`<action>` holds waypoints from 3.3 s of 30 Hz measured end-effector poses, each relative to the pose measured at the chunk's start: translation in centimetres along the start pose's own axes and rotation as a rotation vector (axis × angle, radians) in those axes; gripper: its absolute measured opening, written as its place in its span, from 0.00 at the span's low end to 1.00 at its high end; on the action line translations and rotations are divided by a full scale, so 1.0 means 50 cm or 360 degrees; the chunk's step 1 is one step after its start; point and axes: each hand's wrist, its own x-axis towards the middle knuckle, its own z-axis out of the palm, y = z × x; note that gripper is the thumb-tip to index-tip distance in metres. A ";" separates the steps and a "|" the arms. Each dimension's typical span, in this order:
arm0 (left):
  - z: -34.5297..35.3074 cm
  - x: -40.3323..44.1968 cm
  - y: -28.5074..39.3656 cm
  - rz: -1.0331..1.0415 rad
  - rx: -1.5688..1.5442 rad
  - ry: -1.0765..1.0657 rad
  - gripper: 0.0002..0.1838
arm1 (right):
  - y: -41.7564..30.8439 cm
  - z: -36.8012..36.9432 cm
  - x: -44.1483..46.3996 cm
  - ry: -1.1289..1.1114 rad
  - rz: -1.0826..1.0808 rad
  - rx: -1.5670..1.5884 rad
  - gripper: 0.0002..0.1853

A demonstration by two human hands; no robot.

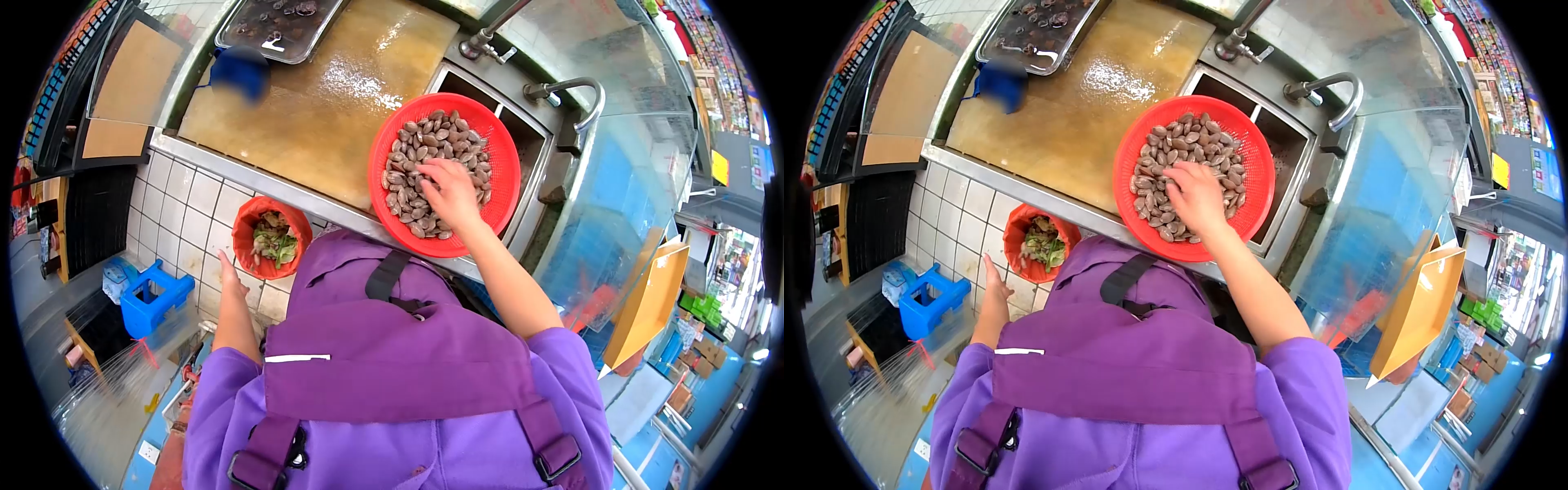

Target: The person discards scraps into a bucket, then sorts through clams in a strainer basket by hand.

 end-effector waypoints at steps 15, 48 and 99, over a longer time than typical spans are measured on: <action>0.326 -0.508 0.168 0.0911 0.0256 -0.1649 0.15 | 0.054 -0.040 -0.022 0.0219 0.1116 0.1012 0.07; 0.483 -0.429 0.116 -0.0209 -0.0022 -0.1968 0.17 | 0.003 -0.059 -0.101 -0.0671 -0.0023 -0.0356 0.21; 0.480 -0.413 0.116 -0.0405 -0.0091 -0.2073 0.17 | 0.010 0.031 -0.058 -0.0575 0.0080 -0.0226 0.22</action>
